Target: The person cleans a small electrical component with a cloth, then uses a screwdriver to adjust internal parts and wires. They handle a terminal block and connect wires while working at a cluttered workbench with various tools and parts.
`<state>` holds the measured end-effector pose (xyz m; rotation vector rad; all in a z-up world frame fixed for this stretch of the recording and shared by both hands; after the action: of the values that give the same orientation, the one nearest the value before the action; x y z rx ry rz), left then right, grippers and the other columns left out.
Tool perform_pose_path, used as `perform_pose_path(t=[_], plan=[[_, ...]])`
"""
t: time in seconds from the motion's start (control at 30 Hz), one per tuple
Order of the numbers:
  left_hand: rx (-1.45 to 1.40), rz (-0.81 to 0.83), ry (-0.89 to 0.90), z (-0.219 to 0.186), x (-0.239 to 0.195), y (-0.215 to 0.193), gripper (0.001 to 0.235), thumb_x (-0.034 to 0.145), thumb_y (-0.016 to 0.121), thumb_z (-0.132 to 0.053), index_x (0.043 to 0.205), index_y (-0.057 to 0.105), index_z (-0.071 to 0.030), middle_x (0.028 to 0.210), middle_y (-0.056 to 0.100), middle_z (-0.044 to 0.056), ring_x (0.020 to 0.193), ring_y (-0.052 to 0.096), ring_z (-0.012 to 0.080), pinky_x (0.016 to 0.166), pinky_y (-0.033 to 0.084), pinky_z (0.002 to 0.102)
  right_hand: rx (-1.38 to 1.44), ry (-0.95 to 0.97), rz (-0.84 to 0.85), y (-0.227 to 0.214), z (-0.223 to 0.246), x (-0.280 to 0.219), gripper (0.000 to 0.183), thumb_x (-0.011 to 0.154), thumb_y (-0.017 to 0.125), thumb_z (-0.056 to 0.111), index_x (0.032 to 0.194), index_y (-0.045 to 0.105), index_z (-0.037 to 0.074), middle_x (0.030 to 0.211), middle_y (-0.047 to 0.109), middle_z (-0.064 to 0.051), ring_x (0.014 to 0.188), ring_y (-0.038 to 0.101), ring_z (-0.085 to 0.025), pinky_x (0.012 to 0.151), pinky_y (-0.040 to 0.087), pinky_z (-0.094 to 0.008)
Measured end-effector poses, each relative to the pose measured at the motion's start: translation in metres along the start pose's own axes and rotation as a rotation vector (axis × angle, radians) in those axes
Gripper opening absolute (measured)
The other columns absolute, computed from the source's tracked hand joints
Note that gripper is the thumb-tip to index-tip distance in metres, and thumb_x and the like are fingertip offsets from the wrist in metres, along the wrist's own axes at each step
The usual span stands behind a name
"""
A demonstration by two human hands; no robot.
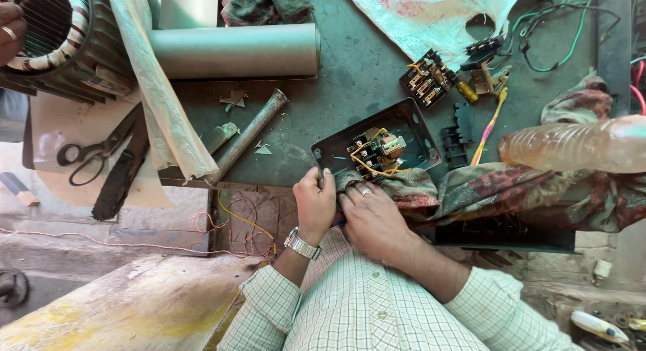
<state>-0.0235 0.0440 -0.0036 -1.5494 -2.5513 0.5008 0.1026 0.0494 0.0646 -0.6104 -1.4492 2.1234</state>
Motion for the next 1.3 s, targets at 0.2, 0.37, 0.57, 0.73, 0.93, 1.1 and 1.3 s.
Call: perform_pose_path(t=[0.2, 0.37, 0.57, 0.73, 0.93, 1.1, 1.3], plan=[[-0.004, 0.022, -0.022, 0.003, 0.004, -0.001, 0.034, 0.097, 0.063, -0.014, 0.071, 0.049, 0.002, 0.054, 0.044, 0.008, 0.051, 0.038, 0.0098, 0.047, 0.035, 0.036, -0.165, 0.131, 0.258, -0.005, -0.019, -0.009, 0.022, 0.086, 0.061, 0.015, 0.106, 0.066, 0.007, 0.104, 0.069, -0.009, 0.093, 0.069, -0.023, 0.095, 0.044, -0.047], [0.057, 0.068, -0.023, -0.001, 0.008, -0.006, 0.038, 0.096, 0.068, -0.018, 0.071, 0.050, 0.004, 0.056, 0.044, 0.011, 0.053, 0.039, 0.0152, 0.049, 0.037, 0.038, -0.237, 0.026, 0.115, 0.000, -0.001, 0.001, 0.019, 0.083, 0.064, 0.014, 0.100, 0.065, 0.005, 0.097, 0.065, -0.011, 0.086, 0.066, -0.025, 0.081, 0.047, -0.043], [0.322, 0.031, 0.084, -0.049, 0.024, -0.030, 0.033, 0.089, 0.076, -0.029, 0.082, 0.063, 0.001, 0.066, 0.060, 0.010, 0.057, 0.062, 0.0241, 0.055, 0.048, 0.040, 0.273, 0.030, -0.168, -0.022, -0.024, -0.015, 0.018, 0.077, 0.069, 0.007, 0.095, 0.064, 0.005, 0.093, 0.062, -0.010, 0.084, 0.063, -0.032, 0.076, 0.047, -0.045], [0.553, -0.041, 0.722, -0.098, 0.038, -0.021, 0.033, 0.083, 0.076, -0.033, 0.100, 0.071, -0.005, 0.093, 0.064, 0.010, 0.087, 0.066, 0.0307, 0.069, 0.055, 0.041, 0.433, 0.065, -0.397, -0.041, -0.030, -0.041, 0.018, 0.076, 0.071, 0.001, 0.092, 0.062, 0.005, 0.098, 0.061, -0.011, 0.094, 0.064, -0.034, 0.083, 0.052, -0.043], [0.806, 0.304, 0.662, -0.079, 0.077, 0.013, 0.033, 0.094, 0.071, -0.038, 0.077, 0.066, -0.010, 0.079, 0.066, 0.009, 0.074, 0.069, 0.0310, 0.062, 0.054, 0.045, 0.429, 0.225, -0.525, -0.056, -0.036, -0.062, 0.019, 0.084, 0.074, 0.006, 0.101, 0.065, 0.002, 0.103, 0.067, -0.013, 0.093, 0.068, -0.032, 0.079, 0.054, -0.041], [0.809, 0.257, 0.554, -0.062, 0.067, 0.007, 0.034, 0.099, 0.063, -0.035, 0.077, 0.067, -0.010, 0.074, 0.066, 0.013, 0.066, 0.068, 0.0347, 0.059, 0.055, 0.046, 0.152, 0.317, -0.600, -0.069, -0.044, -0.070, 0.026, 0.074, 0.076, 0.006, 0.098, 0.069, 0.001, 0.089, 0.067, -0.013, 0.085, 0.066, -0.036, 0.075, 0.050, -0.048], [0.725, 0.113, 0.356, -0.042, 0.038, -0.002, 0.034, 0.101, 0.059, -0.030, 0.076, 0.066, -0.007, 0.074, 0.068, 0.017, 0.068, 0.067, 0.0396, 0.062, 0.054, 0.052, 0.340, 0.275, -0.502, -0.044, -0.039, -0.050, 0.024, 0.087, 0.065, 0.001, 0.110, 0.071, 0.003, 0.111, 0.069, -0.017, 0.094, 0.069, -0.031, 0.086, 0.053, -0.037]])
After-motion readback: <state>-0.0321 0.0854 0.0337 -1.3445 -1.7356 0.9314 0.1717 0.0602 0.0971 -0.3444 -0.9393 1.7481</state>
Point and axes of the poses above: each hand's wrist, its own x-axis towards the middle knuckle, its own y-axis out of the palm, z = x × y, the point moved 5 cm from there along x, towards the middle knuckle
